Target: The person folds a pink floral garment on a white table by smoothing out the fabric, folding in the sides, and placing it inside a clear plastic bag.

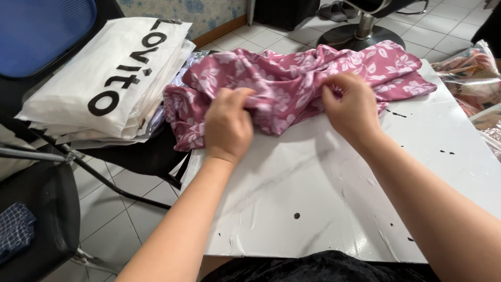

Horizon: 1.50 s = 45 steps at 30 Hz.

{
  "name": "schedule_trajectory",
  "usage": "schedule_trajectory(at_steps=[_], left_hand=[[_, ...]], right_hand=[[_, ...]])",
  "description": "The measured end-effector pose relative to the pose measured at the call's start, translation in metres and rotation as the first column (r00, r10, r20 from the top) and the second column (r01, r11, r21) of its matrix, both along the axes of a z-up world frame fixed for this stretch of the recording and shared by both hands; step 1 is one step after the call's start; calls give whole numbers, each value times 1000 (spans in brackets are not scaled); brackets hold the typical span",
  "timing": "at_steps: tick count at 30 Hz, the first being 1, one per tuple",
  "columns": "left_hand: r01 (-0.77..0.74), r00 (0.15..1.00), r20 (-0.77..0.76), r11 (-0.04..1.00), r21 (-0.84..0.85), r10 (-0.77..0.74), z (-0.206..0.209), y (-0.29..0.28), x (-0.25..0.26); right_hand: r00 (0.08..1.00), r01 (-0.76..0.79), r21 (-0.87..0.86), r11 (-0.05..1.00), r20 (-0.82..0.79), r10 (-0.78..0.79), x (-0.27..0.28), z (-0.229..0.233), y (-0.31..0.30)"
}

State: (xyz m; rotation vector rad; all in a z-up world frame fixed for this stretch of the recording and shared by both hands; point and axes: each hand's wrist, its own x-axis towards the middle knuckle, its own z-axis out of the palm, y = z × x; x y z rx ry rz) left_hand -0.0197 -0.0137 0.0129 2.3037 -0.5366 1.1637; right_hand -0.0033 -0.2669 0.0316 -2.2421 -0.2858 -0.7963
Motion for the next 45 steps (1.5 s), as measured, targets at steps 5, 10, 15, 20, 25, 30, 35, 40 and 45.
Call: schedule_trajectory(at_steps=[5,10,15,20,25,30,35,40,45], left_hand=[[108,949,-296,994,-14,-108,11,-29,-8],[-104,881,-472,986,-130,31,-4,-47,26],[-74,924,-348,821,-566,-157,-29,-29,67],[-83,835,-406,645,-760,-371,-40,-13,96],[-66,743,-370,489,-870,-557,-40,11,108],[-28,657,-267,331,-943,-705,-35,24,101],[-83,512,4,-54,-995,-859,-20,30,93],[-117,493,29,-99,-988,-869,-12,34,86],[-115,503,-8,-57,-992,-864,-15,33,85]], right_hand=[[970,-230,45,972,90,226,-7,25,40],[918,-395,51,917,40,394,-8,17,51],[995,-4,232,973,101,-20,23,-29,-36],[958,287,8,958,10,-287,56,-61,-111],[748,307,133,942,-646,-152,74,-32,-81],[851,151,297,943,-524,29,72,-18,-73],[854,86,632,770,-445,270,63,39,-94],[738,50,957,287,-229,635,1,76,-93],[489,101,772,627,-588,645,-16,16,-81]])
